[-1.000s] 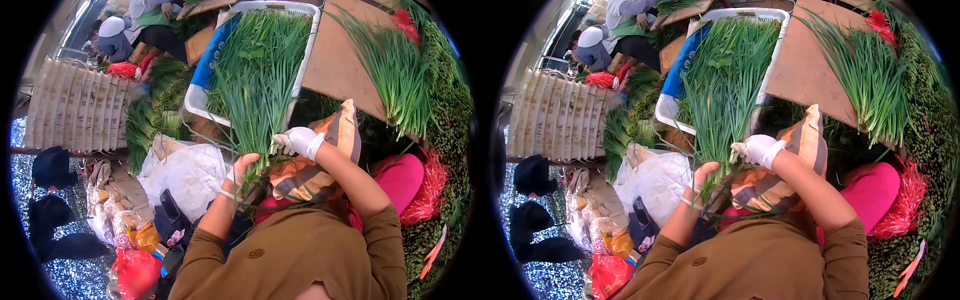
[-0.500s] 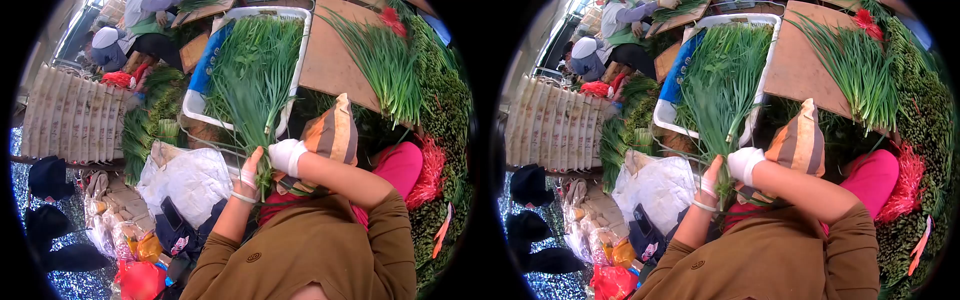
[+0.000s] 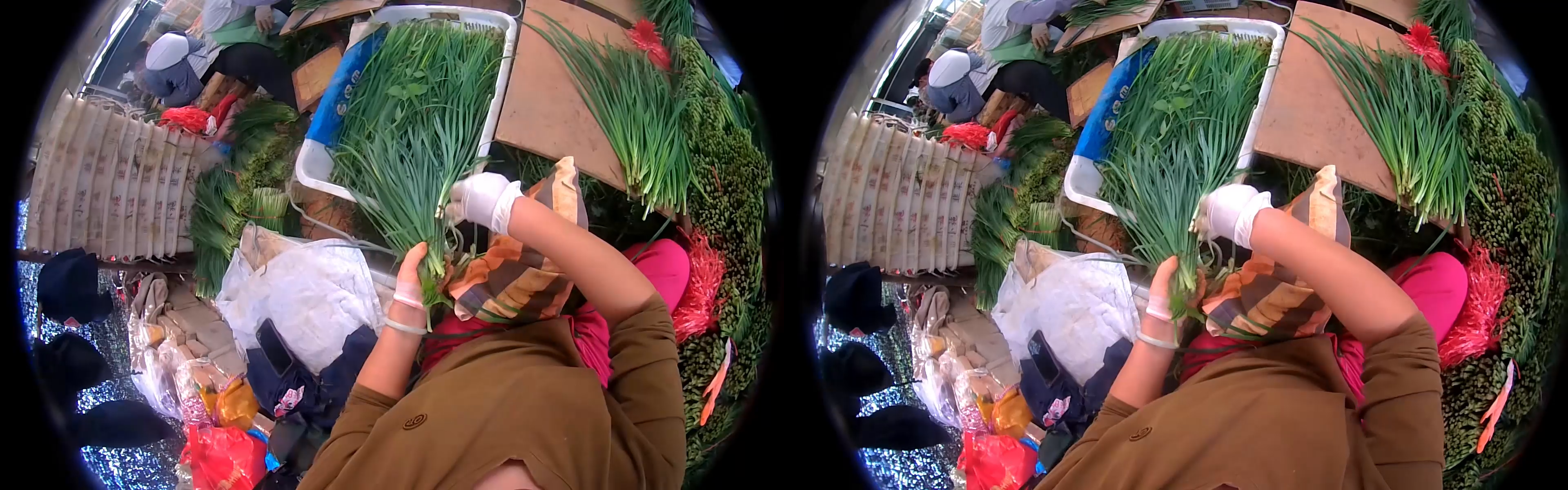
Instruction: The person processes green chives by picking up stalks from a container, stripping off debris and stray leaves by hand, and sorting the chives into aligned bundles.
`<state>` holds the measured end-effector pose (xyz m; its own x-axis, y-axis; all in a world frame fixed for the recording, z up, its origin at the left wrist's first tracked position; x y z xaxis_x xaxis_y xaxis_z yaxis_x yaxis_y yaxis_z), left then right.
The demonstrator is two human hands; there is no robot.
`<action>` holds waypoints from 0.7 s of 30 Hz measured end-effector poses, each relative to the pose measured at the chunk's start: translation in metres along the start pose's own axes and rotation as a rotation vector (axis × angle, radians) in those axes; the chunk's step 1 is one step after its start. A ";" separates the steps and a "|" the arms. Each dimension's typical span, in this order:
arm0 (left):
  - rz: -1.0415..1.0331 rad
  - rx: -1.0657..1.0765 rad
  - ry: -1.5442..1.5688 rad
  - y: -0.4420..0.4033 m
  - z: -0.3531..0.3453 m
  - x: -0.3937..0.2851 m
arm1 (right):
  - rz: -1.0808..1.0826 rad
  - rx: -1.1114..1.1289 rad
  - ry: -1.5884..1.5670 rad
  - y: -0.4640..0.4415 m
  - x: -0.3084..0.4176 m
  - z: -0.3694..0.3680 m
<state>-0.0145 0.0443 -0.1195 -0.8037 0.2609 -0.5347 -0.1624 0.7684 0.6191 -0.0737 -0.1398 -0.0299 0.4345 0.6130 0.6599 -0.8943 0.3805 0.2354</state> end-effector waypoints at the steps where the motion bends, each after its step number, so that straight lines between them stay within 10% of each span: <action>1: 0.005 0.000 -0.020 0.000 0.000 -0.001 | -0.045 0.007 -0.085 -0.008 -0.010 -0.003; 8: 0.000 -0.038 0.000 0.000 0.003 0.000 | 0.245 0.090 0.359 -0.046 -0.006 -0.052; 21: -0.005 0.025 0.104 0.011 -0.010 -0.006 | 0.571 -0.250 -0.094 0.045 0.066 -0.035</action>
<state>-0.0172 0.0459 -0.1037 -0.8581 0.1962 -0.4746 -0.1533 0.7841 0.6014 -0.0816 -0.0580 -0.0008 -0.1257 0.7082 0.6948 -0.9256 0.1684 -0.3391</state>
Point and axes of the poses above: each hand's wrist, its own y-axis away from the middle knuckle, its own z-axis out of the back of the hand, x = y × z, the point moved 5 cm from there along -y, towards the middle knuckle, and after that the axes turned 15 degrees about -y, right-handed, at the moved point
